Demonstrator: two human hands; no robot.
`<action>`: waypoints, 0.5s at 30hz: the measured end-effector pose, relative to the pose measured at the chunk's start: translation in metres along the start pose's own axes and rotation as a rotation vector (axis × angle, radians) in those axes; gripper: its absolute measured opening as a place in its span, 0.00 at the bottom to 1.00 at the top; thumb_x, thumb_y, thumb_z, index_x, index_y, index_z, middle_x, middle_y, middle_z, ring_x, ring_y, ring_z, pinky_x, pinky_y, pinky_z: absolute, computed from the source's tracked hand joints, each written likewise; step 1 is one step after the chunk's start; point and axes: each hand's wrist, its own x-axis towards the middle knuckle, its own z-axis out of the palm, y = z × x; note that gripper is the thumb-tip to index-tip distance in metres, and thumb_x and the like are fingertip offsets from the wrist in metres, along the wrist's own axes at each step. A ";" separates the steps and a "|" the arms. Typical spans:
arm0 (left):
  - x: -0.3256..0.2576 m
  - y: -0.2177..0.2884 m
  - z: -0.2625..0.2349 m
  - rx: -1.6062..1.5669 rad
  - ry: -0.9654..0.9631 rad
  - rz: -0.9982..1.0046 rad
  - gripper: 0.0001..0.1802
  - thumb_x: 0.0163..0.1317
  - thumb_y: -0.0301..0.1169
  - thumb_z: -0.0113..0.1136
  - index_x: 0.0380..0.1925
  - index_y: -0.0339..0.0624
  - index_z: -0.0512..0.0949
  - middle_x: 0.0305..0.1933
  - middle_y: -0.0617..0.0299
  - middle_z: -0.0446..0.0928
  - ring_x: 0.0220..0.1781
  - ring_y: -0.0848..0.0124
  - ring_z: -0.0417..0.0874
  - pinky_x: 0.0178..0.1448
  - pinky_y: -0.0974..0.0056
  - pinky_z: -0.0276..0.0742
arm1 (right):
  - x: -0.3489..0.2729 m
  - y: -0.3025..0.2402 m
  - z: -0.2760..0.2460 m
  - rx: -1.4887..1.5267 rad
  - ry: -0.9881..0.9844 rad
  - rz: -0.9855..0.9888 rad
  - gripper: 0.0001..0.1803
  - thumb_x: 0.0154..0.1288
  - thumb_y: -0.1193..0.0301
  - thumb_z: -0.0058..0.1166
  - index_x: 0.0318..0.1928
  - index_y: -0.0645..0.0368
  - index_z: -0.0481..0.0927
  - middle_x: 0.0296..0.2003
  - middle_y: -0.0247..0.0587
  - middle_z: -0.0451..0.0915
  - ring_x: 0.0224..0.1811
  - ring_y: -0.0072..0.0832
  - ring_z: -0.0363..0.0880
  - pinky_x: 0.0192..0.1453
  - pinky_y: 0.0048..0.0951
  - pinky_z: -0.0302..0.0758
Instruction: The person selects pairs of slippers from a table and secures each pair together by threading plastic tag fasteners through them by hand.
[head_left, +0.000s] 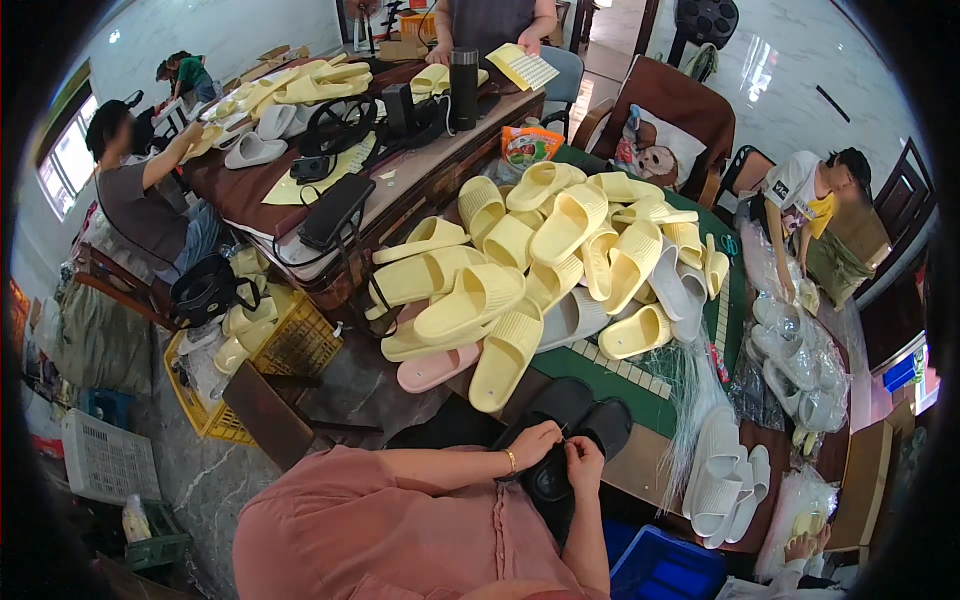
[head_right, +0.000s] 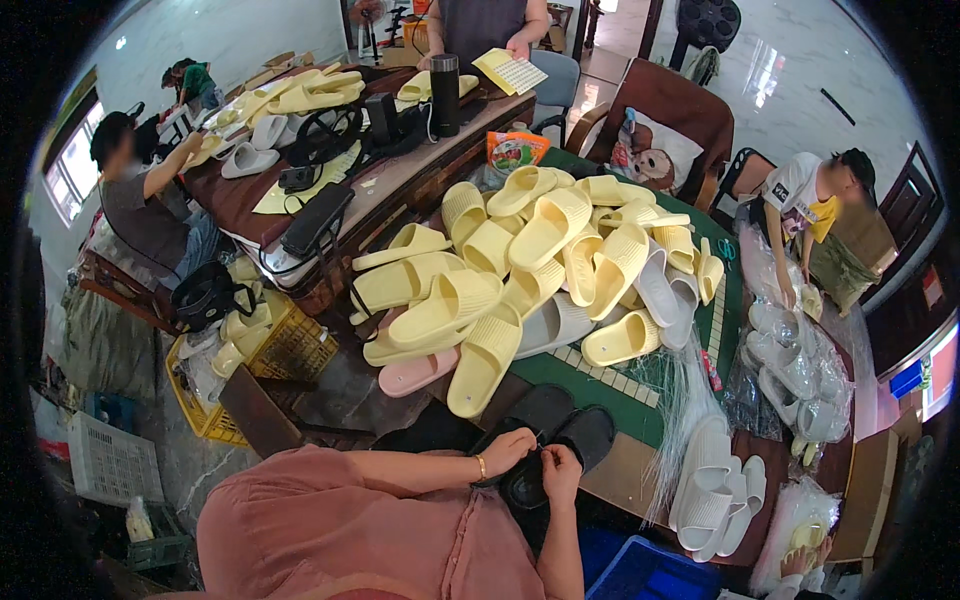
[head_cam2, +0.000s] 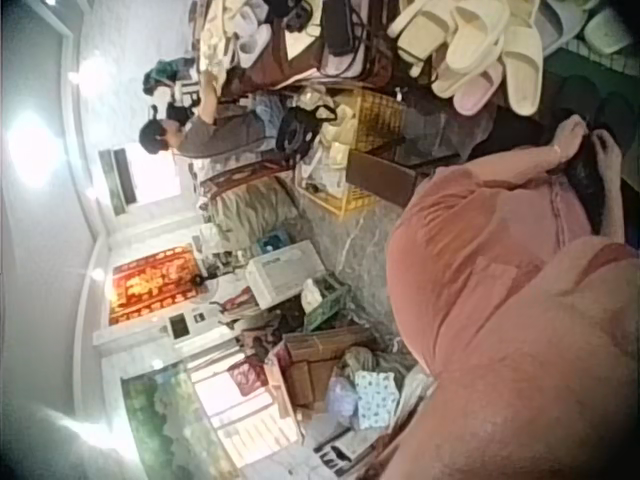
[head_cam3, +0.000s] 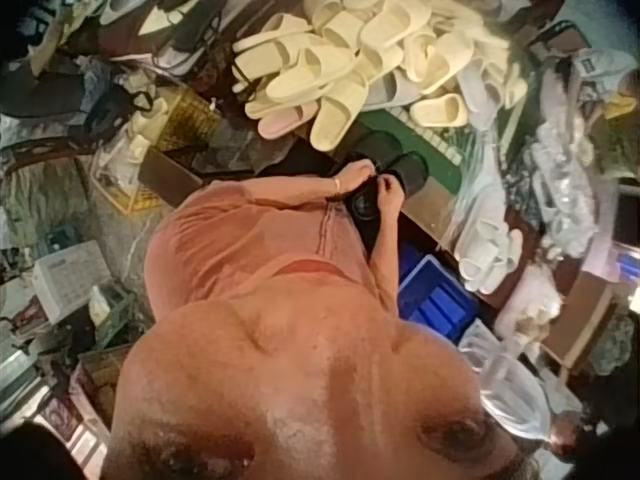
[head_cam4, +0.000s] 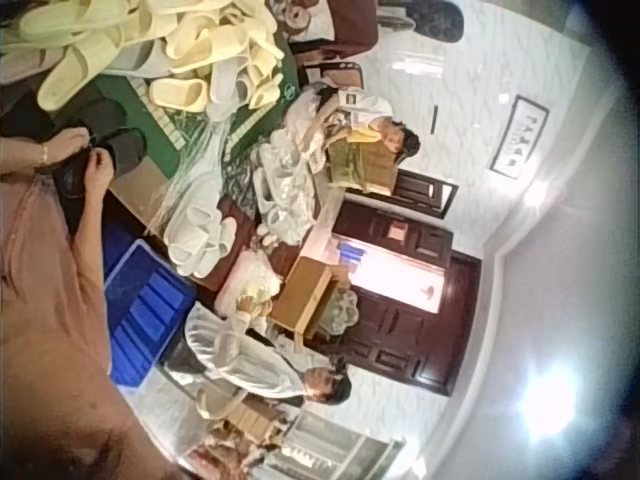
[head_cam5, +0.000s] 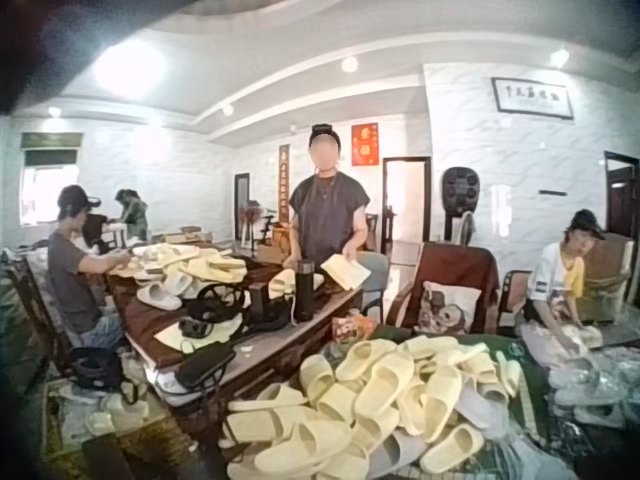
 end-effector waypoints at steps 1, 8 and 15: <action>-0.001 -0.001 0.001 -0.001 0.001 -0.001 0.13 0.60 0.37 0.41 0.28 0.39 0.71 0.22 0.58 0.71 0.28 0.68 0.73 0.35 0.65 0.68 | 0.000 0.000 0.000 0.001 -0.003 0.002 0.04 0.55 0.76 0.53 0.31 0.63 0.77 0.22 0.38 0.76 0.23 0.22 0.73 0.31 0.24 0.71; -0.007 0.018 -0.004 -0.155 -0.226 -0.179 0.13 0.62 0.36 0.45 0.27 0.39 0.72 0.21 0.67 0.70 0.22 0.77 0.70 0.28 0.71 0.67 | 0.002 0.002 -0.001 0.048 -0.037 0.079 0.05 0.54 0.75 0.54 0.32 0.63 0.78 0.25 0.44 0.77 0.25 0.31 0.76 0.33 0.28 0.72; -0.003 0.015 -0.009 0.074 -0.199 0.094 0.16 0.61 0.39 0.49 0.24 0.39 0.77 0.22 0.67 0.73 0.22 0.77 0.71 0.27 0.71 0.66 | 0.001 -0.003 -0.003 0.052 -0.027 0.106 0.06 0.54 0.74 0.54 0.32 0.63 0.78 0.24 0.42 0.77 0.25 0.29 0.76 0.33 0.27 0.72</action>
